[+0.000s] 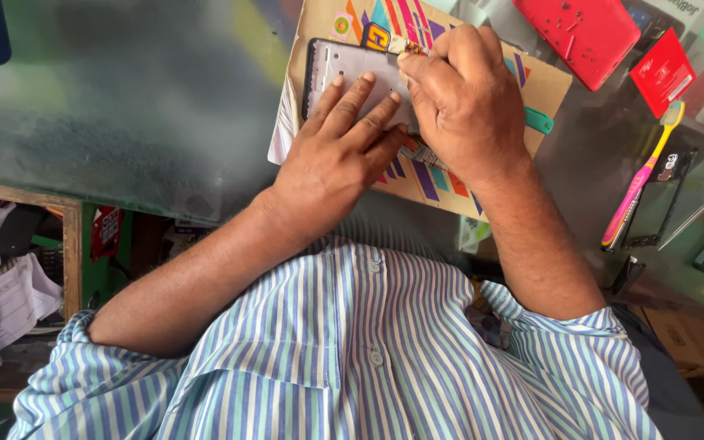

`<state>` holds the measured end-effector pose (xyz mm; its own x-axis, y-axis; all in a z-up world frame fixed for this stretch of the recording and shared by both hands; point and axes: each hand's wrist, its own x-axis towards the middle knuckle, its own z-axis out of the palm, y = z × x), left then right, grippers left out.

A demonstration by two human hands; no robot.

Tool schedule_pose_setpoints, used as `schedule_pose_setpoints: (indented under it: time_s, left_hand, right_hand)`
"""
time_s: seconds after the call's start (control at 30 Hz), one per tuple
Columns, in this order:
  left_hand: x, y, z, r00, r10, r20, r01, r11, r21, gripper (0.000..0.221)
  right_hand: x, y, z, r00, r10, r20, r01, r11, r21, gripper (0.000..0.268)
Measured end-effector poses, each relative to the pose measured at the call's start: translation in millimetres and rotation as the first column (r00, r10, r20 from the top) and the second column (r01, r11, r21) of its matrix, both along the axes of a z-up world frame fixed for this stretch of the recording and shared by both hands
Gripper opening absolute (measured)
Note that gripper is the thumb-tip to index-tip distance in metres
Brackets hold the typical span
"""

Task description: The person cleans a mobile phone frame by hand using a small brush and a pointed tool to remove debris from the edges. They scrape the frame, brush off the particles, and turn the component over to work on different areas.

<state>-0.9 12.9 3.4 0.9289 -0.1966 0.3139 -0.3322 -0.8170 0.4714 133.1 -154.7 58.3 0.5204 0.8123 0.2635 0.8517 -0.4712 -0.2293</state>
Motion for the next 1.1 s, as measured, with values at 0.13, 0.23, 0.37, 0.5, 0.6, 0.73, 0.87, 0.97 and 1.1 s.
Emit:
schedule_pose_setpoints:
  time_s: [0.13, 0.23, 0.37, 0.5, 0.6, 0.73, 0.87, 0.97, 1.1]
  left_hand:
    - [-10.4, -3.3, -2.0, 0.994, 0.099, 0.047, -0.101, 0.994, 0.037, 0.039]
    - [-16.8, -5.0, -5.9, 0.995, 0.091, 0.034, -0.093, 0.995, 0.046, 0.042]
    - [-11.7, -2.9, -5.0, 0.994, 0.101, 0.039, -0.103, 0.992, 0.076, 0.041]
    - [-14.3, -3.1, -1.7, 0.995, 0.096, 0.019, -0.096, 0.995, 0.028, 0.05]
    - [-11.9, -0.5, -0.9, 0.995, 0.103, 0.008, -0.103, 0.995, 0.0, 0.057]
    - [-12.0, -4.8, -4.6, 0.995, 0.102, 0.005, -0.102, 0.994, 0.038, 0.055]
    - [-15.7, -3.5, -4.1, 0.995, 0.099, 0.006, -0.099, 0.995, 0.016, 0.06]
    - [-14.0, -4.7, -5.0, 0.996, 0.092, 0.016, -0.092, 0.996, 0.015, 0.059]
    - [-13.2, -3.0, -7.7, 0.996, 0.089, 0.018, -0.089, 0.995, 0.038, 0.058]
  right_hand:
    - [-1.1, 2.2, 1.1, 1.0, -0.01, 0.028, 0.01, 1.0, -0.007, 0.018]
    - [-5.4, 11.0, -0.5, 0.999, 0.019, 0.035, -0.019, 1.0, -0.013, 0.016]
    - [-3.6, 24.4, 1.6, 0.997, 0.068, 0.045, -0.067, 0.998, -0.012, 0.02]
    - [-8.7, 21.1, 9.1, 0.999, 0.045, 0.019, -0.045, 0.999, -0.014, 0.021]
    - [-5.3, 26.6, 10.6, 0.999, 0.035, 0.015, -0.035, 0.999, -0.002, 0.021]
    - [-6.0, 29.1, 2.8, 0.998, 0.056, -0.015, -0.056, 0.998, 0.002, 0.023]
    - [-7.7, 19.3, 10.8, 1.0, 0.018, 0.025, -0.019, 1.0, 0.017, 0.024]
    - [-6.4, 6.5, 16.3, 0.999, -0.037, 0.015, 0.037, 0.999, -0.021, 0.022]
    - [-3.5, 12.9, 0.4, 1.0, 0.025, 0.011, -0.026, 0.999, 0.026, 0.024]
